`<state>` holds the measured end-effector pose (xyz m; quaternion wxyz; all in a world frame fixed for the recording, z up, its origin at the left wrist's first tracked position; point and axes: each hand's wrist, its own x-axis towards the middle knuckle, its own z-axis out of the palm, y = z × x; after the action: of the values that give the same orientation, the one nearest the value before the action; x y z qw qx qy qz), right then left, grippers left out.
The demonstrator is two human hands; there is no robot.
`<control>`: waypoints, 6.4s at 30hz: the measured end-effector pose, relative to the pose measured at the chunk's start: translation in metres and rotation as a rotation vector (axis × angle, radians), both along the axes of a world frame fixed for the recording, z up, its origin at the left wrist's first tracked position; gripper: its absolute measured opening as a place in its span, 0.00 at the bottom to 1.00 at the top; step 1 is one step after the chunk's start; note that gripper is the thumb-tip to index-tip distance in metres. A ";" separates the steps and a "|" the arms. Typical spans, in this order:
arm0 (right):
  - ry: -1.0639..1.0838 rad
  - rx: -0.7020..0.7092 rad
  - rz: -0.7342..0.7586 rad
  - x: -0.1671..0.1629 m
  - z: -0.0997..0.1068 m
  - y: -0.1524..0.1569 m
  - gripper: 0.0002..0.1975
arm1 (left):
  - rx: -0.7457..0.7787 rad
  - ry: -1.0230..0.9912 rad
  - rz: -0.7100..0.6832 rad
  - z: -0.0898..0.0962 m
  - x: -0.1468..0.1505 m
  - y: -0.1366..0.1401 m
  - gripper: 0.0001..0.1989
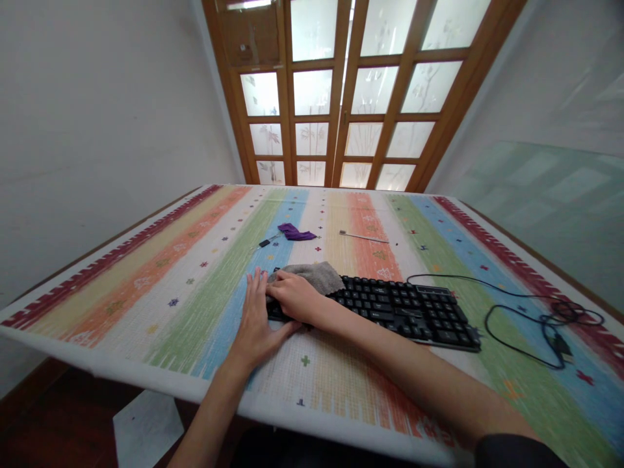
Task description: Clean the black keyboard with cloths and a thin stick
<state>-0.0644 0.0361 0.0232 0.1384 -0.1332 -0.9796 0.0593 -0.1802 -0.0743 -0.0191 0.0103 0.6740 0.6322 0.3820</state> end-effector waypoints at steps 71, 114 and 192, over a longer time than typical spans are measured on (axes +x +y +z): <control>0.028 0.104 -0.513 0.216 -0.014 -0.015 0.23 | -0.244 -0.159 -0.023 -0.005 -0.007 0.003 0.48; 0.008 -0.146 -0.046 0.003 -0.002 0.038 0.22 | -0.215 -0.062 -0.024 -0.012 -0.010 0.003 0.42; 0.154 -0.162 -0.747 0.318 0.007 0.034 0.17 | -0.233 0.013 -0.037 -0.006 -0.011 0.005 0.40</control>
<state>0.2532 0.0697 0.0297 0.2127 -0.4864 -0.8424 0.0920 -0.1916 -0.0696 -0.0246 0.0916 0.6824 0.6596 0.3014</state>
